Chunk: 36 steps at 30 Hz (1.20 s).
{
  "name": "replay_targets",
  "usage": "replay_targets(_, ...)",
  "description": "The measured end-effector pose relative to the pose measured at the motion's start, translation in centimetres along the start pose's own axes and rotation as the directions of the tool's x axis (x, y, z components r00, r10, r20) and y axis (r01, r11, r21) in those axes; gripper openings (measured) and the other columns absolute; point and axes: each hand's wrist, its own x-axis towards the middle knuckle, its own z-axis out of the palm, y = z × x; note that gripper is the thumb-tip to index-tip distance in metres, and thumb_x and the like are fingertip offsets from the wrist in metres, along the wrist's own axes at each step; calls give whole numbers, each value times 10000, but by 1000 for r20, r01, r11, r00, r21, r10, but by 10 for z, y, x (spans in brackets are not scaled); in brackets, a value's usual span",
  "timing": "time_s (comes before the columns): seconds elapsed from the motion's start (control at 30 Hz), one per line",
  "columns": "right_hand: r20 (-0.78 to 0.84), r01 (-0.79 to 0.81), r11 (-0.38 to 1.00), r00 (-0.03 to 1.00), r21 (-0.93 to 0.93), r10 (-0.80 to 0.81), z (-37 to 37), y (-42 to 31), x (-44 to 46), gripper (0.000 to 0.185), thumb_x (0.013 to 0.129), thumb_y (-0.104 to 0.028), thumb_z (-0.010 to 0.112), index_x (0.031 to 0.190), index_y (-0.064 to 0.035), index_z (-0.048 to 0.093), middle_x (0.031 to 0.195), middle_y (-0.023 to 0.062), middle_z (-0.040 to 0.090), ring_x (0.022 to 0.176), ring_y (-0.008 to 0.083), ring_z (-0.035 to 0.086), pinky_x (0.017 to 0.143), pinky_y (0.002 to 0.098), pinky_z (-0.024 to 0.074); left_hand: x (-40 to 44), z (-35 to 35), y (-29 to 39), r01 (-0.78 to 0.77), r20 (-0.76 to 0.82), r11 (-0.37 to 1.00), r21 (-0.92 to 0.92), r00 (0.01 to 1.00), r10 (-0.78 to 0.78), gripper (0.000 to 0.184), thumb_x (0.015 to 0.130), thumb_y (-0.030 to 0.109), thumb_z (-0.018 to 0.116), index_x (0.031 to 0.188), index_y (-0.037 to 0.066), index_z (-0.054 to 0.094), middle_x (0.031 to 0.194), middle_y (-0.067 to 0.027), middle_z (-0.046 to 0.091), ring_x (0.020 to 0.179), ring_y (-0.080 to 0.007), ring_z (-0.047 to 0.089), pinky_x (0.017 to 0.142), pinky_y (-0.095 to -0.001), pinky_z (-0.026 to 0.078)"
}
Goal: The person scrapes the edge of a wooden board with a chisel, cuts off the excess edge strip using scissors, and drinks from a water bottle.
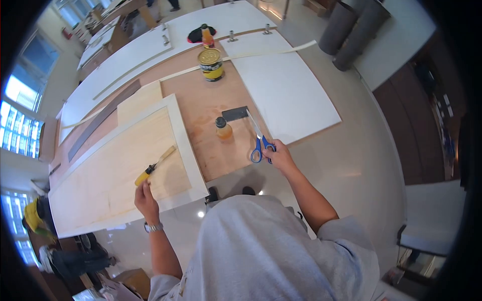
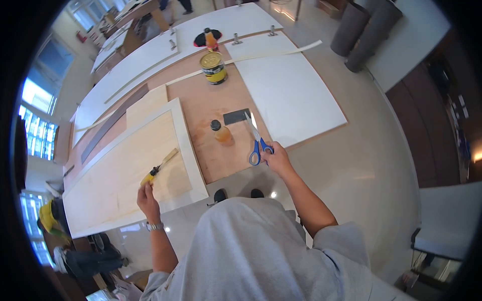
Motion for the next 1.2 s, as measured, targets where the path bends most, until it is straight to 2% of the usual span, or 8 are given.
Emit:
replay_targets(0.33,150,-106,986,985,129,86,41,0,92,294,856,9,688,1122,33,566,776,80,613,605,143,593,513,278,495,-273,-65,-144,575,-23,762,299,803,-596,199,932,183,618,954,2,699,747,-140,699,731,-233,695,700,-374,551)
replay_targets(0.47,5,135,923,990,-360,-143,41,34,120,367,836,-117,730,1144,39,605,825,111,646,805,310,657,759,376,556,-382,-75,-222,-41,488,595,802,620,-615,207,842,285,707,894,85,707,927,-144,733,902,-338,704,755,-458,561)
replay_targets(0.67,-8,416,410,694,-812,-720,47,3,58,264,850,-173,706,1058,-12,685,902,177,686,920,389,656,841,422,516,-425,-66,-213,111,460,649,753,616,-640,230,836,250,700,930,41,711,929,-160,736,881,-309,717,780,-435,573)
replay_targets(0.77,61,393,677,886,-623,-459,49,-2,34,232,887,-185,661,1020,3,690,848,203,670,895,387,654,839,455,498,-434,-53,-224,770,83,595,229,594,-800,241,864,187,648,973,-21,705,875,-171,730,777,-273,722,737,-386,585)
replay_targets(0.87,220,393,722,919,-570,-326,52,31,26,265,952,-218,583,930,35,661,896,212,674,892,369,649,824,469,480,-426,-49,-219,747,-19,653,124,660,-751,271,892,149,588,968,-98,672,831,-170,712,698,-223,717,674,-326,589)
replay_targets(0.97,404,589,432,798,-683,-448,49,64,-7,395,1008,-302,491,887,44,637,789,224,640,748,380,621,735,476,461,-435,-52,-201,789,-29,609,83,613,-789,302,890,209,603,995,-57,700,899,-201,720,791,-282,711,753,-373,569)
replay_targets(1.13,580,528,243,762,-814,288,-25,145,-44,390,942,-351,534,904,14,668,885,222,683,900,390,662,808,477,496,-511,-77,-178,811,-84,545,211,571,-817,364,883,312,617,1005,-11,730,1030,-231,710,1011,-371,672,921,-437,522)
replay_targets(1.2,803,913,-233,405,-334,438,-105,212,-11,299,708,-279,724,932,-83,695,815,140,717,835,344,690,813,442,531,-551,-86,-178,858,-80,468,212,492,-867,391,885,341,613,1014,-9,730,1063,-232,703,1051,-382,655,949,-447,509)
